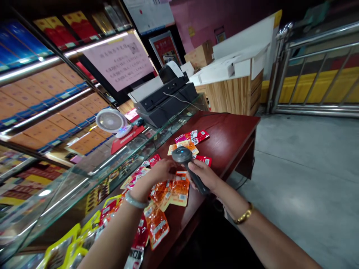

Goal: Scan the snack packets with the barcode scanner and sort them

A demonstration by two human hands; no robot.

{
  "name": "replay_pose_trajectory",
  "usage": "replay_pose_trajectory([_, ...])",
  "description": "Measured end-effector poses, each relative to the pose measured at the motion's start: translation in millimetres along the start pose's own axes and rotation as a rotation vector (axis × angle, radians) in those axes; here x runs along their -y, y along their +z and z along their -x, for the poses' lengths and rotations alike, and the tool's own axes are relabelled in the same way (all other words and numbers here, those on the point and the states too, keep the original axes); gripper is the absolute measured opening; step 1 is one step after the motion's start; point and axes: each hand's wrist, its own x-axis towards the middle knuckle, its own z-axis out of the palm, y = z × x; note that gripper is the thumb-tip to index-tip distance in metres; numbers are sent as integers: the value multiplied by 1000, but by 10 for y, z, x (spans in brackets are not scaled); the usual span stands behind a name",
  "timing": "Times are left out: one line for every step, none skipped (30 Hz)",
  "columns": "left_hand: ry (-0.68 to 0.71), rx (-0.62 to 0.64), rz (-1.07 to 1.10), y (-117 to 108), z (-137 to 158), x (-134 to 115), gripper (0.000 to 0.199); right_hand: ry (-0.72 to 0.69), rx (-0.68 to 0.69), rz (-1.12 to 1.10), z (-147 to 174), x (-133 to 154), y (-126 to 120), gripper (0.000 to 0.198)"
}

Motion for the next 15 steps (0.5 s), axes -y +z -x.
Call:
replay_pose_trajectory([34,36,-23,32,64,-23,59,1,0,-1,-2,1,2,49])
replay_pose_trajectory([60,50,-37,69,111,-51,62,1,2,0,-3,2,3,48])
replay_pose_trajectory([78,47,-34,107,140,-80,62,1,4,2,-3,3,3,48])
replay_pose_trajectory([85,40,-10,144,156,-105,59,-1,6,5,-2,3,1,49])
replay_pose_trajectory([88,31,29,175,161,-120,54,-3,9,9,0,2,-2,49])
replay_pose_trajectory([81,22,75,198,159,-123,48,-4,11,14,2,1,-7,50])
replay_pose_trajectory([59,9,124,210,153,-109,42,-5,12,18,4,-2,-12,50])
replay_pose_trajectory([29,-12,176,211,145,-78,35,-4,14,20,5,-5,-17,51])
replay_pose_trajectory([-5,-46,240,199,137,-30,29,-3,15,22,6,-8,-22,51])
replay_pose_trajectory([-41,-99,320,175,130,30,24,-1,18,23,6,-10,-25,51])
replay_pose_trajectory([-73,-164,413,141,125,99,21,2,22,23,6,-11,-27,51])
replay_pose_trajectory([-99,-230,507,100,124,168,20,7,28,24,7,-12,-29,51])
replay_pose_trajectory([-116,-292,589,58,126,229,21,13,35,26,8,-12,-29,51])
replay_pose_trajectory([-133,-339,639,20,133,275,24,19,42,28,9,-11,-29,51])
replay_pose_trajectory([-144,-357,648,-7,144,298,29,25,48,31,11,-11,-28,51])
